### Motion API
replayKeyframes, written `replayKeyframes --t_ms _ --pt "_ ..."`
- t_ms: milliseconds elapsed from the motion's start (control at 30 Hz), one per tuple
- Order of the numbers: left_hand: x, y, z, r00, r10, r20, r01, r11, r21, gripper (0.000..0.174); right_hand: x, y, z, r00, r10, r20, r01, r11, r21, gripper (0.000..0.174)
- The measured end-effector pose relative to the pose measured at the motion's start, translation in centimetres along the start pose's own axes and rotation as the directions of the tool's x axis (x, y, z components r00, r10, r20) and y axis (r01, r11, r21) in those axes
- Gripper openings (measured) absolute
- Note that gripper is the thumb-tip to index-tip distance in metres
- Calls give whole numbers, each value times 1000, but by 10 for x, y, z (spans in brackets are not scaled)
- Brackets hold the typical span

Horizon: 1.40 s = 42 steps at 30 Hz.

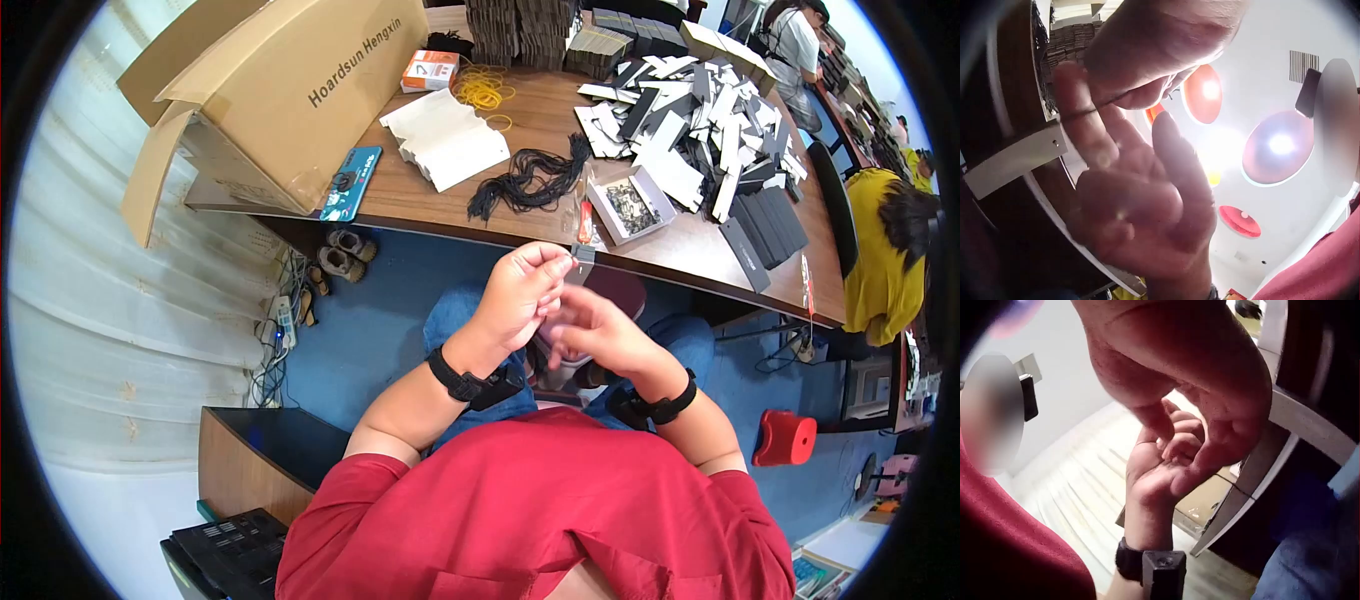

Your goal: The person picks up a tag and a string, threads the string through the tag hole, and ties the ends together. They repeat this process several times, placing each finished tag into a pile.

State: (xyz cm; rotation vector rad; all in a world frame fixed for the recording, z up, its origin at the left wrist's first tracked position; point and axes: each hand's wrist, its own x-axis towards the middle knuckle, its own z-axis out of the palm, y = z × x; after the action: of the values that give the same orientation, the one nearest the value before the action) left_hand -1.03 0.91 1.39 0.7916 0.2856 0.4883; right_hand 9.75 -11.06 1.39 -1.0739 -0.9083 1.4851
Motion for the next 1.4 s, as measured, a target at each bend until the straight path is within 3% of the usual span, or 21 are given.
replayKeyframes --t_ms 67,133,167,233,400,633,733,767,833,900,967,1067,1400 --pt "0 9 -1 1000 -1 -3 1 999 -35 7 2 7 -3 994 100 -47 -103 994 -49 20" --pt "3 16 -7 991 105 -80 -106 994 -2 7 3 12 -11 979 129 -155 -141 988 -68 8" --pt "4 22 -10 979 160 -126 -156 987 42 6 1 12 -15 967 119 -225 -137 988 -70 9" --pt "7 31 -24 956 223 -190 -206 973 106 6 -7 12 -30 970 129 -205 -132 991 0 10" --pt "7 50 -52 904 339 -261 -284 931 228 5 -32 9 -59 936 89 -341 -172 960 -221 10" --pt "3 46 -60 904 321 -281 -222 917 331 6 -51 8 -66 898 60 -436 -184 951 -249 11" --pt "4 27 -50 932 249 -263 -146 922 357 9 -45 0 -43 885 -96 -455 -182 829 -529 9" --pt "6 15 -47 946 227 -230 -118 906 408 9 -42 6 -42 892 -338 -300 -8 652 -758 9" --pt "7 -8 -38 977 163 -138 -87 893 442 10 -31 -6 -25 826 -559 -75 129 317 -940 9" --pt "7 -25 -27 993 76 -87 -36 918 395 10 -23 -15 -13 830 -555 -51 129 281 -951 8" --pt "6 -33 -12 992 36 -122 -9 977 212 8 -15 -20 -9 804 -591 -68 104 252 -962 8" --pt "3 -29 -10 997 -38 -66 52 975 215 7 -7 -22 -12 708 -690 -151 5 218 -976 6" --pt "4 -34 -11 996 64 -66 -30 902 430 7 -8 -25 -19 700 -667 -257 -52 311 -949 7"
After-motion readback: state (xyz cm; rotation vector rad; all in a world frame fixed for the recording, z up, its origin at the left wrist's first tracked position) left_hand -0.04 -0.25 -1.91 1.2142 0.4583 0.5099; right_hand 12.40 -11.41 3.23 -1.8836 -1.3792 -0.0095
